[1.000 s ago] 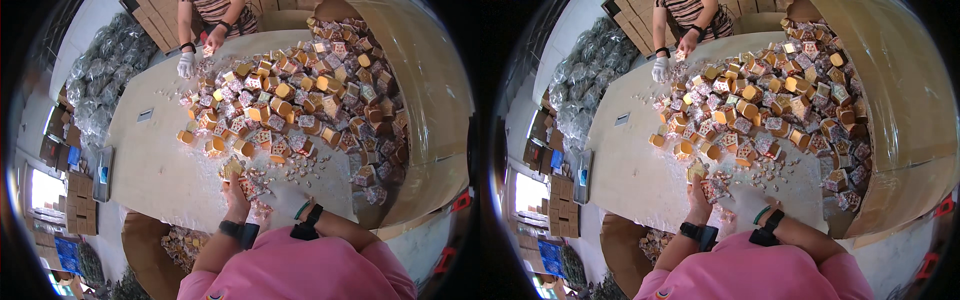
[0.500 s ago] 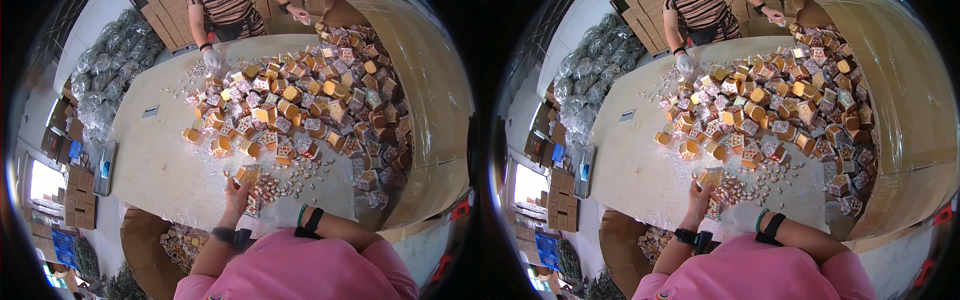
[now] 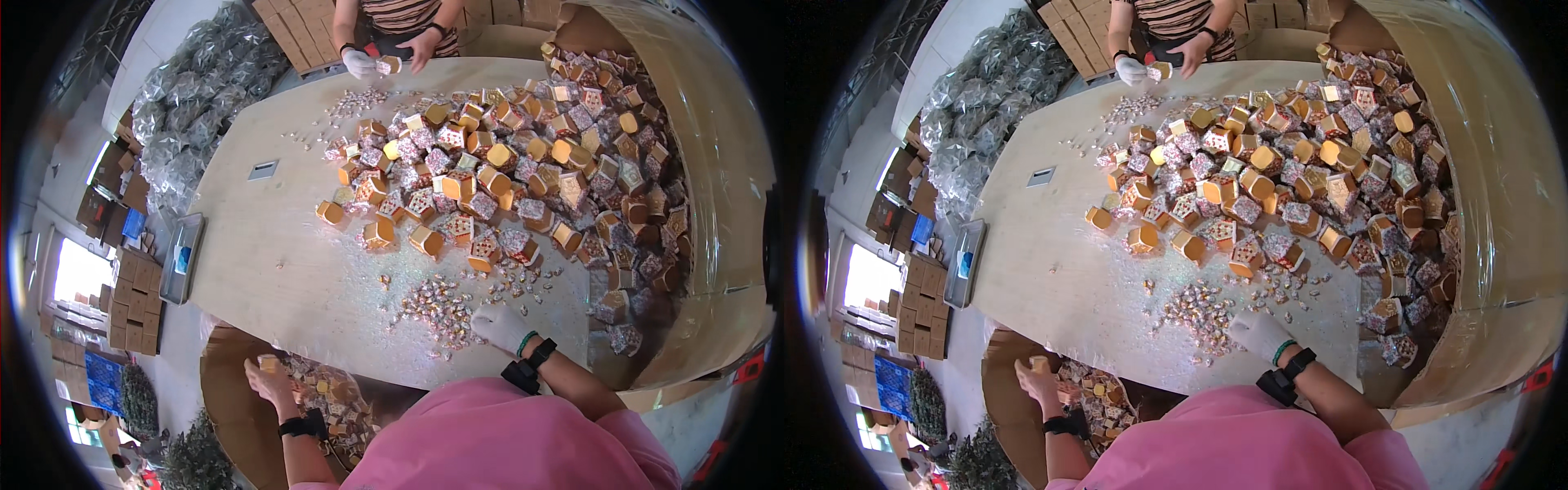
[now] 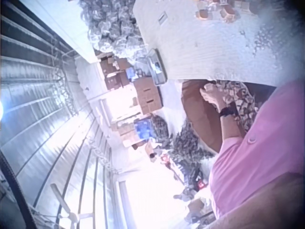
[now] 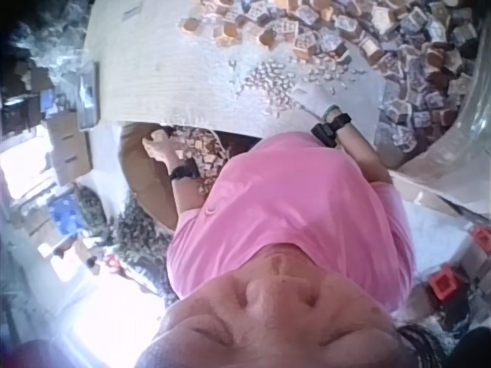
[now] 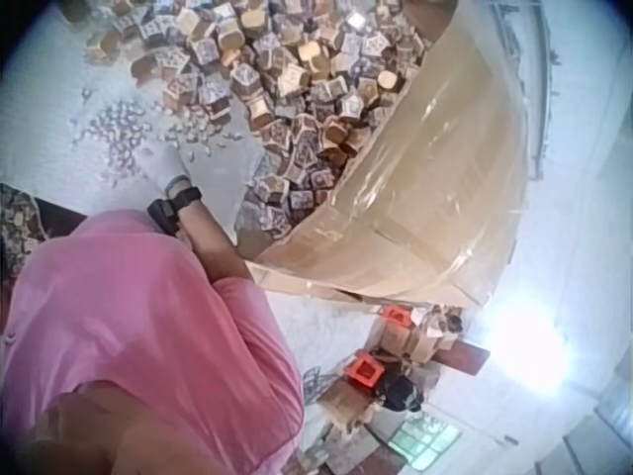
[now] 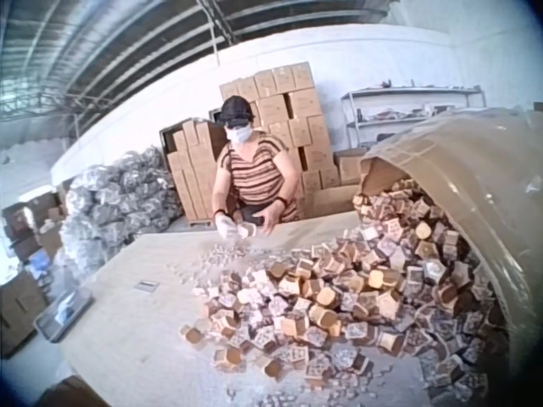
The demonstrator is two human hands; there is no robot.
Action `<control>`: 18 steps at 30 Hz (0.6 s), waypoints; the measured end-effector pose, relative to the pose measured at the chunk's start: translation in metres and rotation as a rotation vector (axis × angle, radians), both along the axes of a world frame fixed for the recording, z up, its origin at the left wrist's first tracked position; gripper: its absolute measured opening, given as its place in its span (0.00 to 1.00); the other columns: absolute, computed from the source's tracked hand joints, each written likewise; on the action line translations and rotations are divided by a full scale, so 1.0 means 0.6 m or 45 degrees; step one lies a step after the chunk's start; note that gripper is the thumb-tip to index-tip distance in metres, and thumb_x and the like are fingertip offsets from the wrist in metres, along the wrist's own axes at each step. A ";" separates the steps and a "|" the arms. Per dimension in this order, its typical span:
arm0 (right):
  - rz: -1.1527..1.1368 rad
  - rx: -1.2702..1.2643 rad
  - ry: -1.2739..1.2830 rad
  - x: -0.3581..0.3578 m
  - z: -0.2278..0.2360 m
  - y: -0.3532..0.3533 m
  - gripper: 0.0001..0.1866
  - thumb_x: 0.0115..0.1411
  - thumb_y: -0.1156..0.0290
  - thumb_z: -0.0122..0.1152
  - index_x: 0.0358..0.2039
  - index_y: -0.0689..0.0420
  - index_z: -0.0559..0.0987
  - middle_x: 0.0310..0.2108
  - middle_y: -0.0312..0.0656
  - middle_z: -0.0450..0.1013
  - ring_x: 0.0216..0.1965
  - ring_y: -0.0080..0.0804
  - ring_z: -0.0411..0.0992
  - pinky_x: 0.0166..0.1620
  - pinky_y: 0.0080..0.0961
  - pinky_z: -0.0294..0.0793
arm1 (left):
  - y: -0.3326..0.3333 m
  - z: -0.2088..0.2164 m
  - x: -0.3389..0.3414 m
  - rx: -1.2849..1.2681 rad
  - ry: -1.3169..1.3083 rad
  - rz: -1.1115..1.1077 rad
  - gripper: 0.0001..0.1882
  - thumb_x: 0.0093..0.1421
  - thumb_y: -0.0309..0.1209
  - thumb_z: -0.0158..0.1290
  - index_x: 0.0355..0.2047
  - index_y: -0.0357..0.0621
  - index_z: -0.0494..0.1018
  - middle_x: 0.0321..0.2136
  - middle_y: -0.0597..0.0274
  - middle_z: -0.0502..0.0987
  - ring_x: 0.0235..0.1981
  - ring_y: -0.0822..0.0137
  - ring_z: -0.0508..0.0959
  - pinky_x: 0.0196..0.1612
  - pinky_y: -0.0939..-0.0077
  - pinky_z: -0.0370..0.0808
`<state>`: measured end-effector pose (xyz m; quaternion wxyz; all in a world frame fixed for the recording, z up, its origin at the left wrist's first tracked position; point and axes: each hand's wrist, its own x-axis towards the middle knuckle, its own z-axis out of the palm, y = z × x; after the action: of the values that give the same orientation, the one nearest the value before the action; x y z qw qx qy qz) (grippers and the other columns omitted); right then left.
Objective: The worker sorts and organizes small packaged items into a large bin on a warehouse table.
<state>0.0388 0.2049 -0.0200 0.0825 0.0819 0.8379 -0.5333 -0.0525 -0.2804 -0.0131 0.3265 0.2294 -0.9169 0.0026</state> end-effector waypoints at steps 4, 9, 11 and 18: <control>0.045 0.018 -0.024 -0.004 0.005 0.002 0.13 0.57 0.61 0.54 0.30 0.59 0.78 0.25 0.50 0.74 0.28 0.42 0.74 0.36 0.34 0.71 | 0.108 -0.001 -0.046 0.268 -0.279 -0.804 0.30 0.46 0.26 0.61 0.51 0.38 0.67 0.50 0.43 0.70 0.54 0.45 0.65 0.57 0.53 0.64; 0.044 -0.047 0.000 0.004 -0.010 0.006 0.14 0.57 0.61 0.53 0.29 0.61 0.77 0.27 0.50 0.75 0.30 0.45 0.74 0.36 0.35 0.71 | 0.364 0.018 -0.154 0.153 -0.395 -1.500 0.29 0.46 0.25 0.59 0.51 0.44 0.66 0.53 0.49 0.65 0.58 0.46 0.62 0.58 0.52 0.62; 0.047 -0.056 -0.026 0.012 0.001 0.008 0.15 0.57 0.61 0.53 0.30 0.60 0.77 0.28 0.50 0.75 0.31 0.47 0.74 0.37 0.36 0.71 | 0.423 0.028 -0.199 -0.090 -0.556 -1.422 0.32 0.47 0.25 0.56 0.55 0.49 0.64 0.57 0.52 0.62 0.61 0.47 0.59 0.57 0.44 0.62; -0.015 0.127 -0.160 0.022 -0.007 0.030 0.15 0.59 0.56 0.51 0.33 0.53 0.79 0.33 0.50 0.76 0.36 0.49 0.75 0.40 0.37 0.72 | 0.477 -0.012 -0.346 -0.411 -0.876 -1.432 0.35 0.47 0.26 0.58 0.57 0.49 0.60 0.56 0.54 0.63 0.58 0.49 0.64 0.52 0.39 0.64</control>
<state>0.0520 0.2226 -0.0241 0.1275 0.1243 0.8562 -0.4850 -0.2603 0.0060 -0.0205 -0.0019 -0.3479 -0.9366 0.0420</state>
